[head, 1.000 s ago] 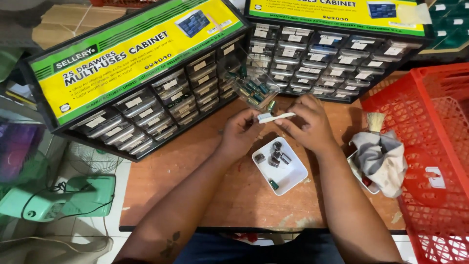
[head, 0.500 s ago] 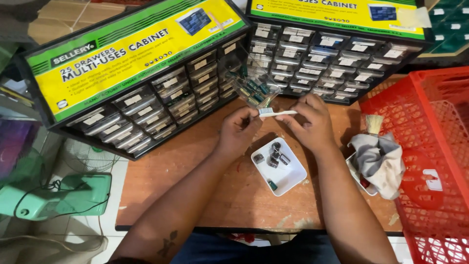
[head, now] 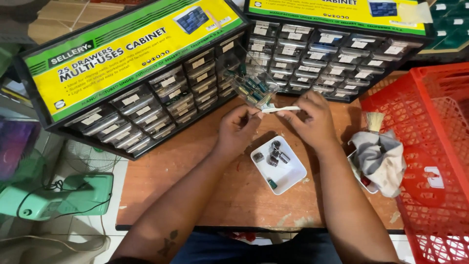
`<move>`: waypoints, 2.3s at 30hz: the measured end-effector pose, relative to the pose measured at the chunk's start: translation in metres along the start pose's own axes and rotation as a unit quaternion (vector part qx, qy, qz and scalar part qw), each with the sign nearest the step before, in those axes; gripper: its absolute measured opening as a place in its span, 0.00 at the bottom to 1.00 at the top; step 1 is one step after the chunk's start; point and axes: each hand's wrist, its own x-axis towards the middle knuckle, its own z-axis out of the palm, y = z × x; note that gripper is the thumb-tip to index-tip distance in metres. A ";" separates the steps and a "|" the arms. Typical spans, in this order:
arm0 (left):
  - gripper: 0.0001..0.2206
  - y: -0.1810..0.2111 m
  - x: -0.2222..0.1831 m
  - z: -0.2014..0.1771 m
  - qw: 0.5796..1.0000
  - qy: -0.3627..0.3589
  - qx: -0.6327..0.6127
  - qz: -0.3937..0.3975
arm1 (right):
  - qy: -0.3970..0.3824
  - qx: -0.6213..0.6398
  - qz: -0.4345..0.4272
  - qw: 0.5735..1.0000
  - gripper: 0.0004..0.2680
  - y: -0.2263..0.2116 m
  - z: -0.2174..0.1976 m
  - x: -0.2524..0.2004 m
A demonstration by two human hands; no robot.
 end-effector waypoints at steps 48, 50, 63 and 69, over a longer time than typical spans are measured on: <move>0.05 0.033 -0.007 0.007 0.992 -0.012 0.104 0.064 | 0.086 -0.087 -0.031 0.992 0.14 -0.023 -0.010 0.005; 0.05 0.036 -0.007 0.007 0.994 0.001 0.093 0.054 | 0.095 -0.090 -0.033 0.991 0.15 -0.023 -0.010 0.005; 0.04 0.049 -0.003 0.008 0.983 -0.054 0.126 0.124 | 0.121 0.053 0.229 0.964 0.17 -0.017 0.004 -0.005; 0.04 0.066 -0.003 0.009 0.964 -0.098 0.187 0.164 | 0.072 0.037 0.267 0.960 0.18 -0.013 -0.002 -0.011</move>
